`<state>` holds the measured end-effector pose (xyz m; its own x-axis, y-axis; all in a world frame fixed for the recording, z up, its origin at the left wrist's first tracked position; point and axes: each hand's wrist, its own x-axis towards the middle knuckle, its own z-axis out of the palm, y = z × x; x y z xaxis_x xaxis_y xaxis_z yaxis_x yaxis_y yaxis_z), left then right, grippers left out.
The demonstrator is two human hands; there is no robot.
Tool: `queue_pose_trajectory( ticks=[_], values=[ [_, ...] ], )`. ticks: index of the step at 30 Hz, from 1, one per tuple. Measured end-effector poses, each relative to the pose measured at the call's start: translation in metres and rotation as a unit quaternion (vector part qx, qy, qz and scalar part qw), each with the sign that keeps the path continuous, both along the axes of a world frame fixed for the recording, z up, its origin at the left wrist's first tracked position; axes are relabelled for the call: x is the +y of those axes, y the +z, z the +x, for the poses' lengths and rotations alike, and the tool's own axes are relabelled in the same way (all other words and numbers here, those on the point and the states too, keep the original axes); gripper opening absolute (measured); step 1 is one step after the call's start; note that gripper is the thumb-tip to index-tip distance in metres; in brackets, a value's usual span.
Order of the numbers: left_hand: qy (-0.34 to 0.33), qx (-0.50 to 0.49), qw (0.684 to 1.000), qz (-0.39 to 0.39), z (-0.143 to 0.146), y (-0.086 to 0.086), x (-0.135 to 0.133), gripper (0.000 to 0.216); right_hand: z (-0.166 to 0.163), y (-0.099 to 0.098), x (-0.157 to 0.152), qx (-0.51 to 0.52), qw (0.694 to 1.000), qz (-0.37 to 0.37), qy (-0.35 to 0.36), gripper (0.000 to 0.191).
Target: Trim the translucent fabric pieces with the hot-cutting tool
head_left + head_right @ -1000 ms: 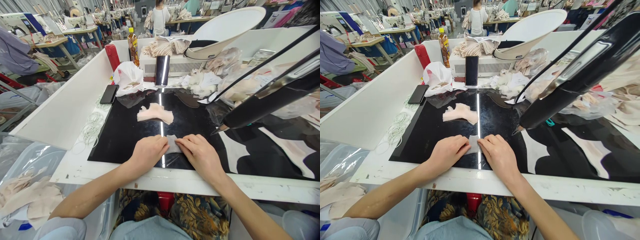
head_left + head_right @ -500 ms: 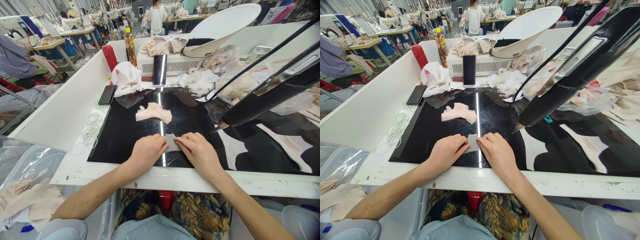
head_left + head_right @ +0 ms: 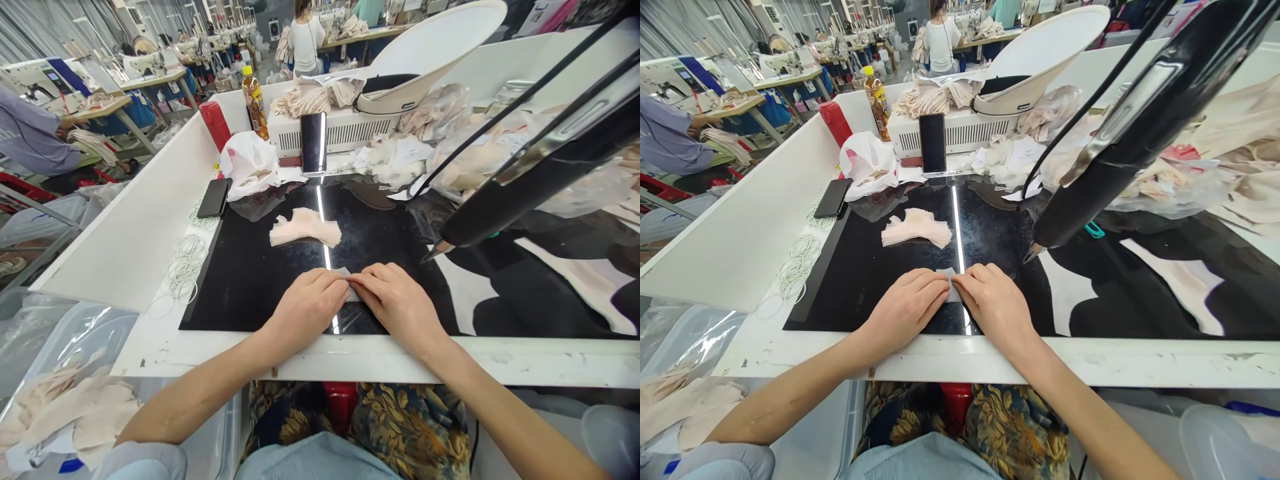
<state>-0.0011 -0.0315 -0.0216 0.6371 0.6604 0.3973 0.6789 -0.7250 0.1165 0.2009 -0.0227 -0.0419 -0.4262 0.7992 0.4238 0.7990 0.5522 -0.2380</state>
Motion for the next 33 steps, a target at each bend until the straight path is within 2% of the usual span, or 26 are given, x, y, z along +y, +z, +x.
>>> queue_pose_trajectory(
  ticks=[12, 28, 31, 33],
  values=[
    [0.002, 0.027, 0.999, 0.026, 0.003, -0.004, 0.002, 0.026, -0.002, 0.001, 0.0, 0.004, 1.0, 0.012, -0.002, 0.026],
    [0.009, 0.027, 1.0, 0.007, 0.002, -0.007, 0.002, 0.029, -0.001, 0.002, -0.001, 0.015, 1.0, 0.014, 0.009, 0.025],
    [0.006, 0.019, 1.0, -0.013, 0.002, -0.007, 0.001, 0.029, 0.008, 0.011, -0.006, 0.072, 0.994, 0.079, -0.004, 0.019],
    [-0.004, 0.017, 1.0, -0.02, 0.002, -0.005, 0.0, 0.031, 0.02, 0.021, -0.009, 0.13, 0.976, 0.16, -0.065, 0.022]
  ],
)
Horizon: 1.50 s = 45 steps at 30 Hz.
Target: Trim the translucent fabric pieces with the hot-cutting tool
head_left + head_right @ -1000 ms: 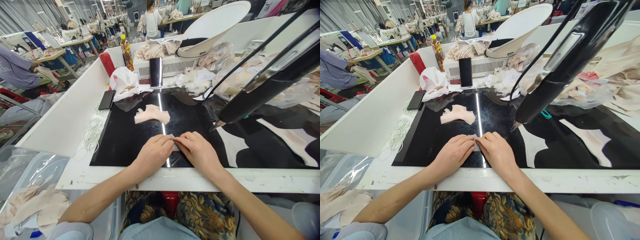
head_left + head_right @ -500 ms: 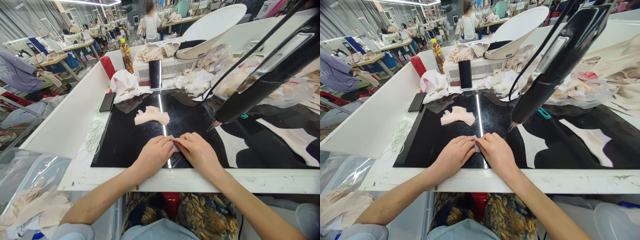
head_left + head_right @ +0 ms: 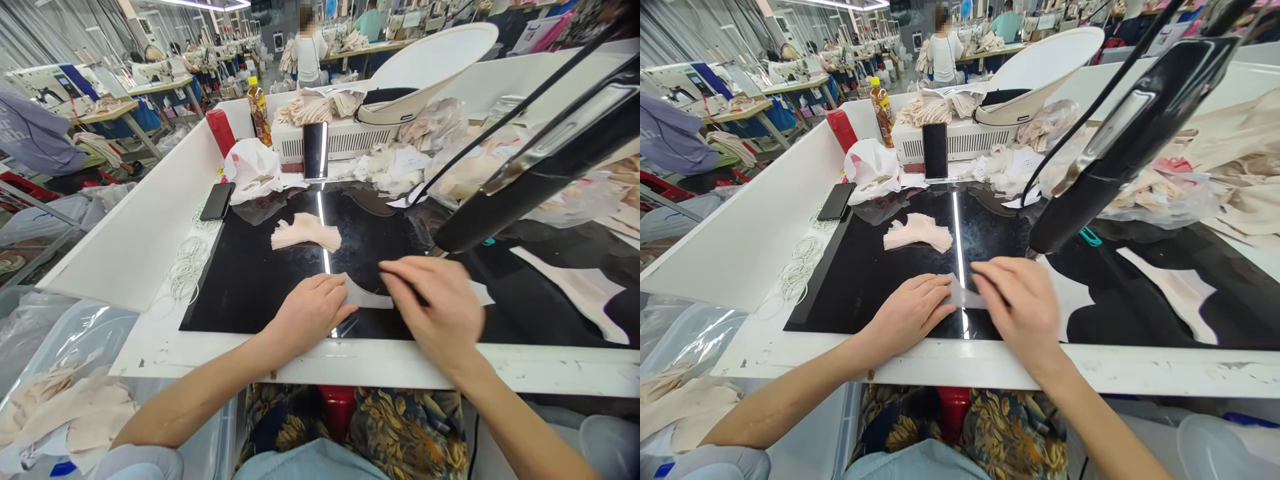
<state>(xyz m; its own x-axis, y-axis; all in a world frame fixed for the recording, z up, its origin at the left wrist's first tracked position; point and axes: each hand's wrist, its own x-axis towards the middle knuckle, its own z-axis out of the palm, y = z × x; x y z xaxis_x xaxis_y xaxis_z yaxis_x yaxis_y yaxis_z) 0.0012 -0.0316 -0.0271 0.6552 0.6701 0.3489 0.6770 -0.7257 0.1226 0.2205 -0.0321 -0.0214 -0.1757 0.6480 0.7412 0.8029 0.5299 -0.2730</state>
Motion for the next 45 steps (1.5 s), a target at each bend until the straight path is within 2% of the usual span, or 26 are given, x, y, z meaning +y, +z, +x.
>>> queue_pose_trajectory(
  ticks=[3, 4, 5, 6, 9, 12, 15, 21, 23, 27, 36, 45],
  values=[
    [-0.018, -0.007, 1.0, 0.0, 0.001, 0.001, -0.003, 0.033, 0.019, 0.016, 0.002, 0.13, 0.977, 0.133, -0.106, 0.029],
    [-0.023, -0.009, 1.0, 0.001, 0.001, 0.0, -0.004, 0.034, 0.024, 0.022, 0.005, 0.191, 0.961, 0.168, -0.111, 0.035],
    [-0.026, -0.011, 1.0, 0.003, 0.002, 0.0, -0.005, 0.034, 0.028, 0.027, 0.009, 0.234, 0.951, 0.172, -0.105, 0.044],
    [-0.03, -0.01, 0.999, 0.006, 0.002, 0.0, -0.005, 0.034, 0.031, 0.032, 0.014, 0.259, 0.949, 0.151, -0.092, 0.055],
    [-0.037, -0.003, 0.999, 0.016, 0.002, -0.002, -0.005, 0.034, 0.034, 0.044, 0.034, 0.272, 0.962, 0.017, -0.007, 0.075],
    [-0.037, 0.002, 0.999, 0.024, 0.002, -0.004, -0.004, 0.035, 0.03, 0.048, 0.057, 0.327, 0.942, -0.04, 0.056, 0.06],
    [-0.038, 0.007, 0.999, 0.035, 0.001, -0.005, -0.004, 0.036, 0.019, 0.046, 0.074, 0.408, 0.906, 0.002, 0.111, 0.038],
    [-0.036, 0.012, 0.998, 0.042, 0.001, -0.004, -0.005, 0.034, -0.02, 0.054, 0.067, 0.42, 0.892, -0.004, 0.166, 0.049],
    [-0.038, 0.016, 0.998, 0.041, 0.001, -0.003, -0.005, 0.034, -0.033, 0.062, 0.06, 0.42, 0.894, 0.007, 0.158, 0.044],
    [-0.033, 0.019, 0.999, 0.033, 0.002, -0.001, -0.006, 0.033, -0.05, 0.072, 0.055, 0.419, 0.905, 0.014, 0.071, 0.035],
    [-0.025, 0.012, 0.999, 0.039, 0.003, 0.0, -0.007, 0.033, -0.062, 0.057, 0.061, 0.486, 0.863, 0.034, 0.133, 0.049],
    [-0.02, 0.022, 0.999, 0.035, 0.003, 0.001, -0.008, 0.033, -0.062, 0.037, 0.066, 0.496, 0.856, 0.018, 0.148, 0.052]
  ],
)
